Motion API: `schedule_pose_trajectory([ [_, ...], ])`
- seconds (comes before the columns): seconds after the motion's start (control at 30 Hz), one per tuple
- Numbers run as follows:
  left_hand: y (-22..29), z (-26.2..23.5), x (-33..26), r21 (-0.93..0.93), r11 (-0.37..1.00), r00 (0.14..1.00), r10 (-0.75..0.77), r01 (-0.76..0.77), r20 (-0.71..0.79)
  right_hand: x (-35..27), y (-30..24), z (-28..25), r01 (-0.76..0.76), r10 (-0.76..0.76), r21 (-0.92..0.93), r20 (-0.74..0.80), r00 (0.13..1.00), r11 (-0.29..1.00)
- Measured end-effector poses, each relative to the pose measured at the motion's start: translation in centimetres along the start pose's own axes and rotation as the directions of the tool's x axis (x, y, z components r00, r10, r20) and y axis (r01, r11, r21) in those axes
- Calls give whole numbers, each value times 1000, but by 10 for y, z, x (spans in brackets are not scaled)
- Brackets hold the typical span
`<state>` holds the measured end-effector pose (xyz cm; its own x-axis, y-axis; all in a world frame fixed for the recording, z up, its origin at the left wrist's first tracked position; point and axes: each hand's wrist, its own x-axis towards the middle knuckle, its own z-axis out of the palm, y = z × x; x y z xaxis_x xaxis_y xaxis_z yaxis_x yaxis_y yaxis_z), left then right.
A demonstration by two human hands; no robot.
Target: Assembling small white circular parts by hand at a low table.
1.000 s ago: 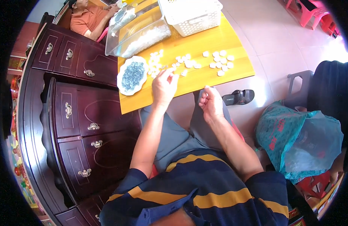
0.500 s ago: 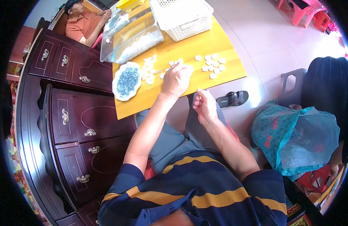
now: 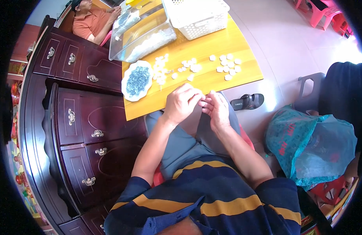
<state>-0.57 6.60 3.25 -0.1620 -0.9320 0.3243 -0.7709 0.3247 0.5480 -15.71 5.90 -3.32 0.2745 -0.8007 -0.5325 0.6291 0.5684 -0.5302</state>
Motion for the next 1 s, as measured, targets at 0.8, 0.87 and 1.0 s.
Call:
schedule_pose_trajectory([
  [0.8, -45, -37, -51, 272, 934, 932, -133, 232, -337, -2, 10, -2, -393, 391, -60, 320, 863, 918],
  [0.87, -58, -41, -54, 350, 894, 927, -156, 279, -342, -1, 9, -3, -385, 382, -58, 326, 865, 921],
  [1.0, -72, -37, -56, 449, 825, 926, -218, 344, -307, 0, 11, -4, -383, 377, -53, 343, 860, 922],
])
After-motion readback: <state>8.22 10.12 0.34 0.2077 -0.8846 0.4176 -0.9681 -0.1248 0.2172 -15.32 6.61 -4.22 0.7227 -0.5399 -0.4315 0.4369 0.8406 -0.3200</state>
